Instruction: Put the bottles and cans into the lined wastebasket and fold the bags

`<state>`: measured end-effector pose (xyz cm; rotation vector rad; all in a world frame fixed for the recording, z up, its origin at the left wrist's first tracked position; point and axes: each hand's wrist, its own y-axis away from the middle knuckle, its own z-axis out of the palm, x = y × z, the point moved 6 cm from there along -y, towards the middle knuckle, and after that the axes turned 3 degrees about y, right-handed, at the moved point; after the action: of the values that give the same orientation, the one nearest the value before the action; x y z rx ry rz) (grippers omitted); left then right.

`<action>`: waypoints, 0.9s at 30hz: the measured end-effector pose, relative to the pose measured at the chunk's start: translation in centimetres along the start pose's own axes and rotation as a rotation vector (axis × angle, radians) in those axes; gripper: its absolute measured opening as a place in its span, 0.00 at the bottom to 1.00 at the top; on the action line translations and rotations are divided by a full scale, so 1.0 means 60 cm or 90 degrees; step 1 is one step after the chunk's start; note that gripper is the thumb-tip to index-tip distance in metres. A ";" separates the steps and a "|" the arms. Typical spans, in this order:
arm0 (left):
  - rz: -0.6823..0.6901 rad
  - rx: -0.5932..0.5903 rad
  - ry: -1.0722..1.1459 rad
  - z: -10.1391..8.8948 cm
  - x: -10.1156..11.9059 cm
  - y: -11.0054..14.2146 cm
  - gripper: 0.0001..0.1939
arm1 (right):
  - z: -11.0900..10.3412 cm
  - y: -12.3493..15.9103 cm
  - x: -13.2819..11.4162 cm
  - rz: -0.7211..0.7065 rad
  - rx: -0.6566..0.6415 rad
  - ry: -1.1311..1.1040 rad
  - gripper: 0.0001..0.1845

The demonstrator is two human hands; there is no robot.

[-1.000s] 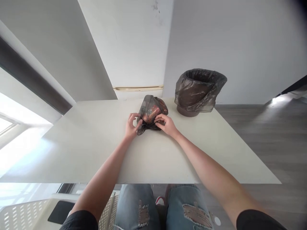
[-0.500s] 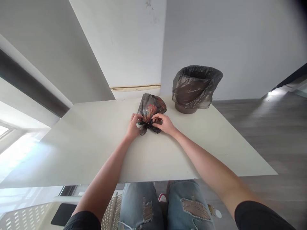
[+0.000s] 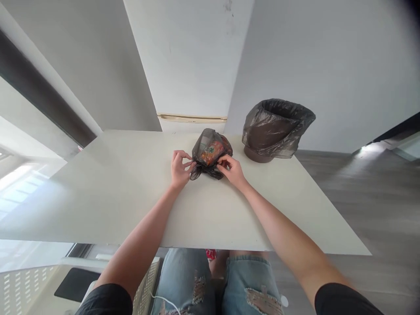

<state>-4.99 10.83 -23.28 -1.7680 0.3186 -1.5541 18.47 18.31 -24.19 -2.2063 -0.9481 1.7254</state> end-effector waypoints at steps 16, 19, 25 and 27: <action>0.043 0.102 -0.085 -0.030 0.011 -0.011 0.15 | -0.005 0.003 0.008 0.055 0.047 0.006 0.06; 0.031 0.150 -0.113 -0.040 0.007 -0.012 0.14 | -0.009 0.001 0.013 0.065 0.069 -0.048 0.05; 0.020 0.212 -0.121 -0.055 -0.004 -0.014 0.14 | -0.018 -0.003 0.034 0.085 0.130 -0.104 0.02; 0.016 0.231 -0.123 -0.059 -0.006 -0.016 0.15 | -0.024 -0.004 0.040 0.096 0.164 -0.098 0.01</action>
<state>-8.66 10.40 -23.00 -1.6020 -0.0363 -1.3134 19.99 20.23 -25.58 -2.0484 -0.5612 1.9813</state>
